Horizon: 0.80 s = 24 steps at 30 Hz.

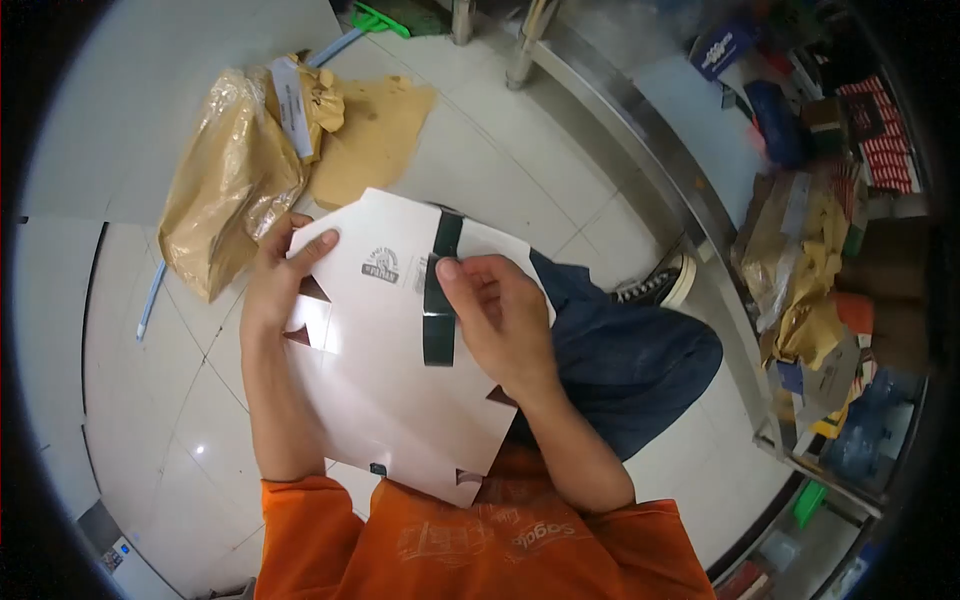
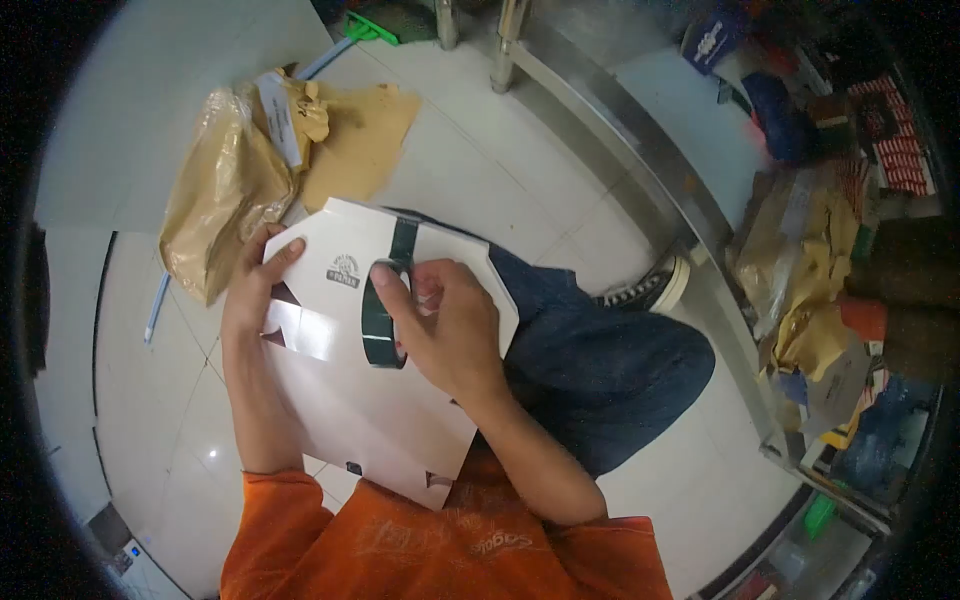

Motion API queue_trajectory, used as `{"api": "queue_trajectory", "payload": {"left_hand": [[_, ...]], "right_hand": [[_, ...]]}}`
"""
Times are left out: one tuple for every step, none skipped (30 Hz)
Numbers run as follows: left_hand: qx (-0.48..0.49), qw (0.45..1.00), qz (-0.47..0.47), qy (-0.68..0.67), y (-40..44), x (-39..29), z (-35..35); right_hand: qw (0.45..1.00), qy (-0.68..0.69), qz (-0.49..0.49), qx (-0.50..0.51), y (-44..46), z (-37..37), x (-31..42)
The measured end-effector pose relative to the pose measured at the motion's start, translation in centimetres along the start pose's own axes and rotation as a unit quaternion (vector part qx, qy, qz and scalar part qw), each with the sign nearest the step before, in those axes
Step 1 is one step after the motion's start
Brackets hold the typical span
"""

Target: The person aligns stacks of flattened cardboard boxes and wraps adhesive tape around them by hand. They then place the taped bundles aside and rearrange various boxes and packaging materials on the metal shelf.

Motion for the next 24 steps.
{"api": "queue_trajectory", "payload": {"left_hand": [[-0.007, 0.999, -0.012, -0.034, -0.1, 0.6, 0.1], [-0.003, 0.999, -0.009, -0.046, 0.0, 0.6, 0.3], [-0.002, 0.998, -0.008, -0.057, 0.2, 0.5, 0.3], [-0.001, 0.998, -0.009, -0.064, 0.1, 0.4, 0.1], [-0.006, 0.998, -0.001, -0.059, -0.1, -0.1, 0.0], [-0.017, 0.998, 0.018, -0.055, -0.1, -0.2, -0.3], [-0.028, 0.998, 0.006, -0.064, -0.3, -0.4, -0.2], [-0.041, 0.996, -0.003, -0.075, -0.6, -0.6, -0.2], [-0.048, 0.996, 0.003, -0.077, -1.0, -0.5, -0.5], [-0.053, 0.995, 0.011, -0.080, -1.3, -0.2, -0.6], [-0.058, 0.995, 0.019, -0.084, -1.4, 0.0, -0.6], [-0.074, 0.993, 0.036, -0.083, -1.6, 0.2, -0.6], [-0.090, 0.991, 0.052, -0.081, -2.1, 0.7, -0.7], [-0.105, 0.989, 0.066, -0.079, -2.7, 0.9, -1.0], [-0.100, 0.994, 0.030, -0.035, -2.9, 1.2, -1.3], [-0.104, 0.992, 0.065, 0.043, -3.2, 0.6, -1.6], [-0.106, 0.982, 0.101, 0.121, -3.4, -0.2, -1.5], [-0.106, 0.965, 0.136, 0.197, -3.2, -0.9, -1.5], [-0.156, 0.885, 0.280, 0.336, -3.3, -2.6, -1.3], [-0.112, 0.881, 0.304, 0.345, -2.5, -3.4, -0.3], [-0.071, 0.874, 0.327, 0.351, -1.5, -5.3, 1.3], [-0.032, 0.865, 0.350, 0.359, -0.5, -7.1, 3.0], [0.038, 0.864, 0.329, 0.379, 0.5, -8.0, 5.2], [0.107, 0.858, 0.306, 0.398, 1.3, -8.6, 7.2]], "right_hand": [[1.000, -0.002, -0.008, -0.012, 0.1, 0.4, -0.9], [1.000, -0.005, -0.023, -0.021, 0.8, 0.5, -1.4], [0.999, 0.026, -0.005, 0.027, 1.5, 0.6, -0.8], [0.995, 0.061, 0.017, 0.074, 2.2, 0.6, 0.2], [0.995, 0.019, 0.035, 0.091, 3.0, 0.6, 0.7], [0.988, 0.058, 0.083, 0.116, 4.0, 0.7, 0.6], [0.983, 0.078, 0.107, 0.128, 4.8, 0.8, 1.4], [0.981, 0.104, 0.107, 0.127, 5.7, 0.9, 1.5], [0.979, 0.079, 0.097, 0.161, 6.7, 0.7, 1.4], [0.976, 0.052, 0.086, 0.193, 7.3, 0.3, 1.3], [0.974, 0.067, 0.093, 0.198, 7.1, 0.2, 0.9], [0.971, 0.081, 0.099, 0.202, 6.8, 0.1, 0.5], [0.968, 0.095, 0.106, 0.205, 6.6, -0.1, 0.2], [0.970, 0.067, 0.115, 0.202, 6.4, -0.1, 0.0], [0.972, 0.038, 0.123, 0.198, 6.2, 0.0, -0.2], [0.972, 0.010, 0.131, 0.192, 5.9, 0.1, -0.1], [0.976, -0.019, 0.136, 0.169, 5.7, 0.0, 0.3], [0.974, -0.080, 0.127, 0.171, 6.3, 0.1, 0.1], [0.970, -0.131, 0.119, 0.167, 6.5, 0.0, 0.1], [0.963, -0.184, 0.112, 0.162, 6.6, 0.0, 0.2], [0.962, -0.225, 0.083, 0.129, 6.9, 0.1, 0.3], [0.958, -0.265, 0.053, 0.097, 7.3, 0.3, 0.1], [0.950, -0.304, 0.023, 0.067, 7.3, 0.6, 0.1], [0.954, -0.296, 0.014, 0.039, 7.0, 0.9, 0.2]]}}
Point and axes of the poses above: each hand's wrist, its own y-axis towards the middle knuckle, its own z-axis out of the palm, x = y × z, the point moved 5 cm from there along y, towards the middle knuckle, and after that the axes turned 2 degrees about -x, right-handed, at the moved point
